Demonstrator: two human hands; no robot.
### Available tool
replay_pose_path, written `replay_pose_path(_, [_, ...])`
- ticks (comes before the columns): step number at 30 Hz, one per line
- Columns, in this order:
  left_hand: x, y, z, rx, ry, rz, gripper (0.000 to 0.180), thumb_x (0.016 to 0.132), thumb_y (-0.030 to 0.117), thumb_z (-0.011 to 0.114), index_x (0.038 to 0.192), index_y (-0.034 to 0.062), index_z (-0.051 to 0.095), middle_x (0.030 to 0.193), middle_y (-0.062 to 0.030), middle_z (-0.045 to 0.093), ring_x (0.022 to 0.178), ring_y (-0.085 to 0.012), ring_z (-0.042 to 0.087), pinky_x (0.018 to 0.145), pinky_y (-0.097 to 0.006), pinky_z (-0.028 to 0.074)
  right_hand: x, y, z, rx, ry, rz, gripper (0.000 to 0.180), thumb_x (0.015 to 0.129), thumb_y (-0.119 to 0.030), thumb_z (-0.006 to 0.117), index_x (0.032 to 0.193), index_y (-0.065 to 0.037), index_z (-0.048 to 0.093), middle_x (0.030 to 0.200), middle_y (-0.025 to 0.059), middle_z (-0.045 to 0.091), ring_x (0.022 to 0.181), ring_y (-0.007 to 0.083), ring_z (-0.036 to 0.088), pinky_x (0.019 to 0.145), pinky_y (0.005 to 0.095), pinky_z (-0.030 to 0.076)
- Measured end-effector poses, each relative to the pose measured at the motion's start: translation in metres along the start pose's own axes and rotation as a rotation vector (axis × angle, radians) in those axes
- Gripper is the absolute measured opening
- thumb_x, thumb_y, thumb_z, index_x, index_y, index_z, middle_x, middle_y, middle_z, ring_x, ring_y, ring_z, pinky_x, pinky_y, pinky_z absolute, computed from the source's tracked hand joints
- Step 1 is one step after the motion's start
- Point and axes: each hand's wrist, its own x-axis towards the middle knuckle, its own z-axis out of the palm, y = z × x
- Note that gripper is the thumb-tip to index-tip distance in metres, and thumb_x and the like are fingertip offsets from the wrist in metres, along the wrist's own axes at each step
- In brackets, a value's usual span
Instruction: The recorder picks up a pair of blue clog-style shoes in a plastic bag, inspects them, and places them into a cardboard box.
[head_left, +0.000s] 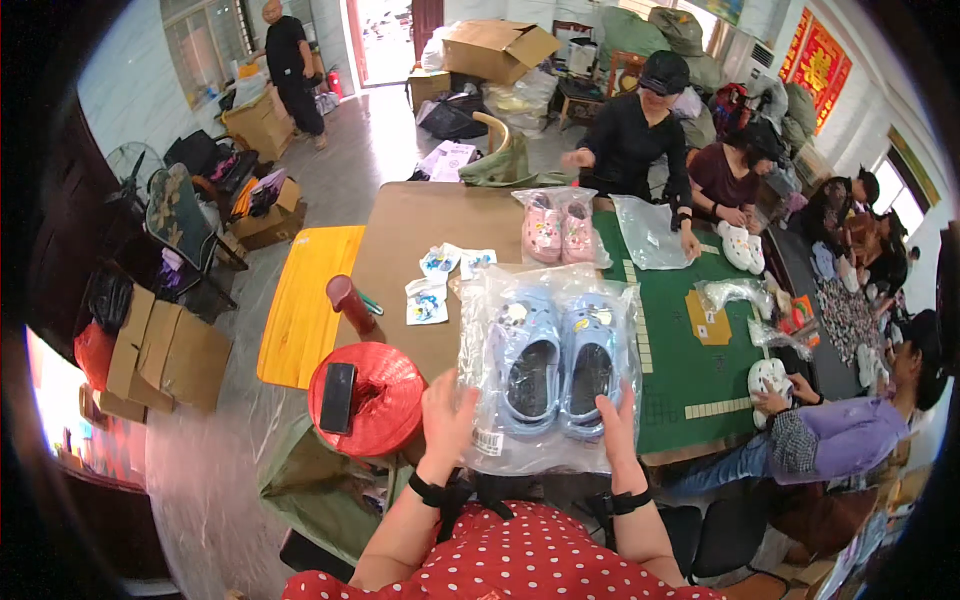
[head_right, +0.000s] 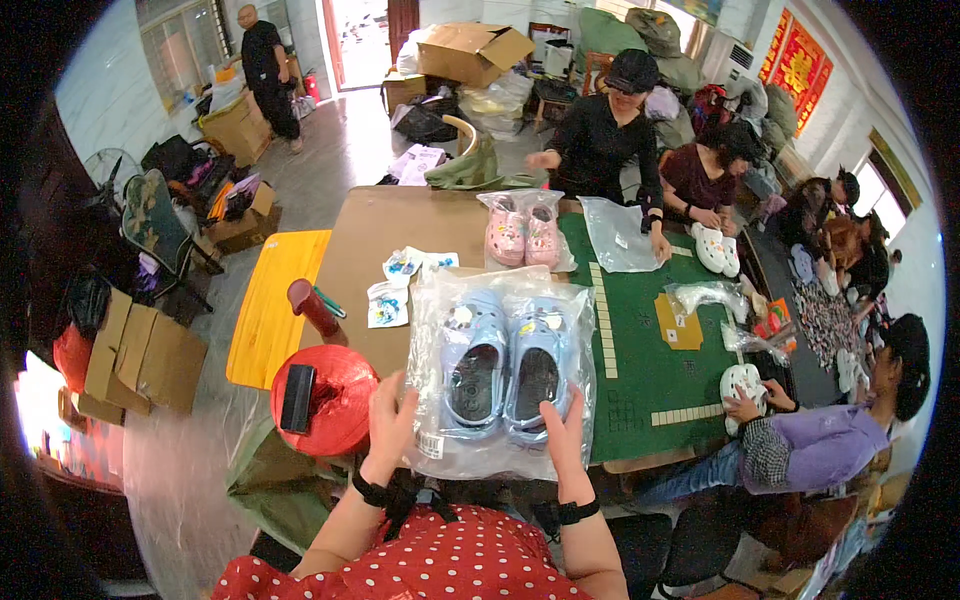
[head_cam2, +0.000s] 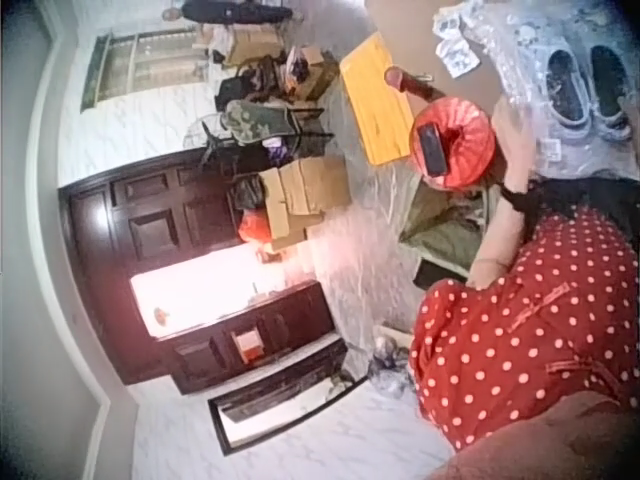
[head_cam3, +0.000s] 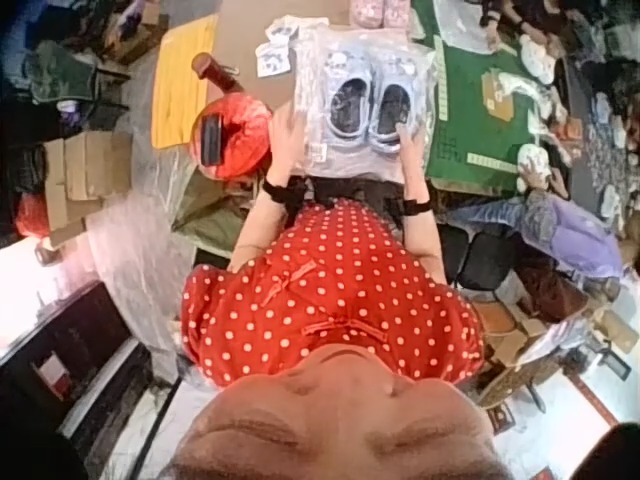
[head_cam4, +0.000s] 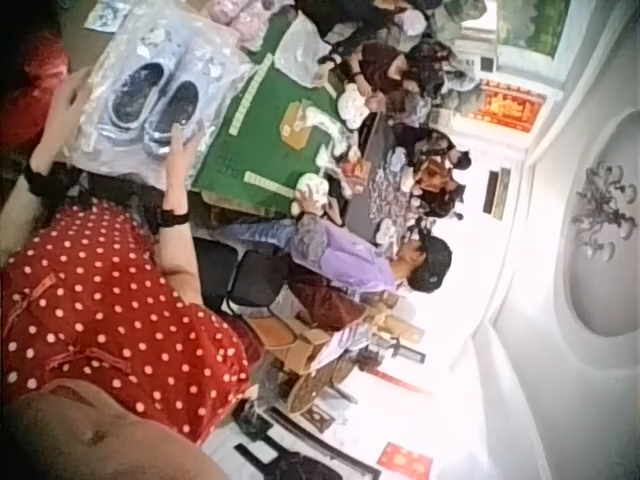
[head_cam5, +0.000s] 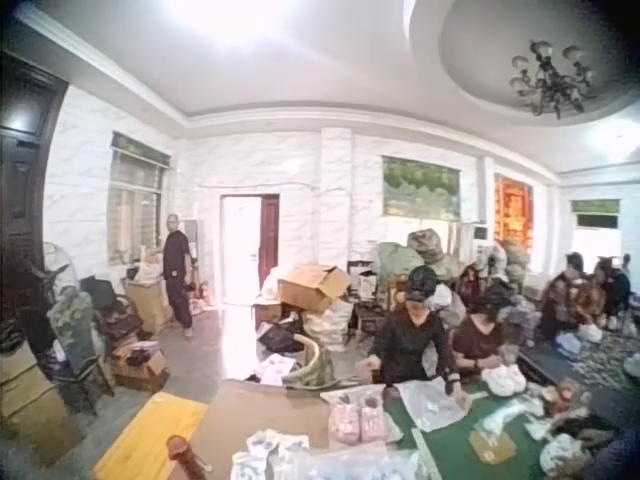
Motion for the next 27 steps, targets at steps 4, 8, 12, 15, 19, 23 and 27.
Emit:
replay_pose_path(4, [0.016,-0.023,-0.003,-0.193,0.021,-0.252,0.068,0.095,0.040,0.057,0.140,-0.0068,0.038,0.138,-0.0258,0.048,0.127,-0.0355,0.046,0.107,-0.042,0.035,-0.009,-0.020,0.008,-0.716,0.007,-0.274,0.068,0.087,-0.032,0.068,0.138,0.004,0.041,0.131,0.0221,0.051,0.119,0.0325,0.047,0.103,0.0405,0.036])
replay_pose_path(8, [0.018,0.037,-0.022,-0.643,-0.212,-0.456,0.068,0.098,0.036,0.056,0.144,-0.0071,0.031,0.141,-0.0226,0.046,0.130,-0.0288,0.044,0.106,-0.038,0.036,0.013,-0.011,-0.024,-0.978,0.108,-0.386,0.069,0.085,-0.045,0.067,0.129,0.005,0.052,0.128,0.0239,0.054,0.117,0.0407,0.047,0.103,0.0458,0.036])
replay_pose_path(12, [0.021,0.031,-0.015,-0.683,-0.268,-0.547,0.067,0.095,0.033,0.061,0.141,-0.0073,0.035,0.134,-0.0205,0.053,0.121,-0.0266,0.054,0.099,-0.034,0.042,0.057,0.023,-0.074,-0.477,0.176,-0.038,0.074,0.091,-0.050,0.058,0.140,0.004,0.042,0.142,0.0218,0.044,0.130,0.0355,0.041,0.110,0.0410,0.030])
replay_pose_path(15, [0.021,-0.007,-0.005,-0.536,-0.248,-0.343,0.068,0.091,0.038,0.066,0.135,-0.0084,0.042,0.126,-0.0209,0.059,0.112,-0.0278,0.060,0.095,-0.036,0.047,0.074,0.036,-0.082,-0.255,0.073,0.141,0.063,0.100,-0.045,0.049,0.140,0.003,0.043,0.138,0.0134,0.050,0.127,0.0234,0.045,0.107,0.0366,0.035])
replay_pose_path(19, [0.016,0.018,-0.004,-0.202,-0.164,-0.235,0.067,0.089,0.039,0.065,0.134,-0.0074,0.045,0.123,-0.0283,0.060,0.114,-0.0369,0.060,0.096,-0.041,0.046,0.076,0.035,-0.064,0.148,-0.290,0.393,0.071,0.099,-0.049,0.049,0.147,0.002,0.035,0.145,0.0116,0.044,0.130,0.0227,0.043,0.109,0.0361,0.032])
replay_pose_path(23, [0.003,0.026,0.005,-0.007,-0.048,-0.122,0.057,0.091,0.031,0.060,0.134,-0.0046,0.046,0.114,-0.0323,0.061,0.109,-0.0407,0.061,0.092,-0.043,0.047,0.063,0.004,-0.050,-0.167,-0.353,0.251,0.068,0.095,-0.040,0.057,0.143,0.004,0.038,0.139,0.0125,0.050,0.124,0.0216,0.048,0.106,0.0343,0.035])
replay_pose_path(27, [-0.003,0.047,0.025,-0.117,-0.081,-0.133,0.047,0.094,0.025,0.054,0.131,-0.0023,0.050,0.104,-0.0335,0.062,0.093,-0.0445,0.063,0.083,-0.048,0.048,0.061,-0.019,-0.047,-0.138,-0.435,0.253,0.071,0.087,-0.027,0.072,0.141,0.006,0.039,0.136,0.0136,0.052,0.121,0.0221,0.050,0.104,0.0340,0.038])
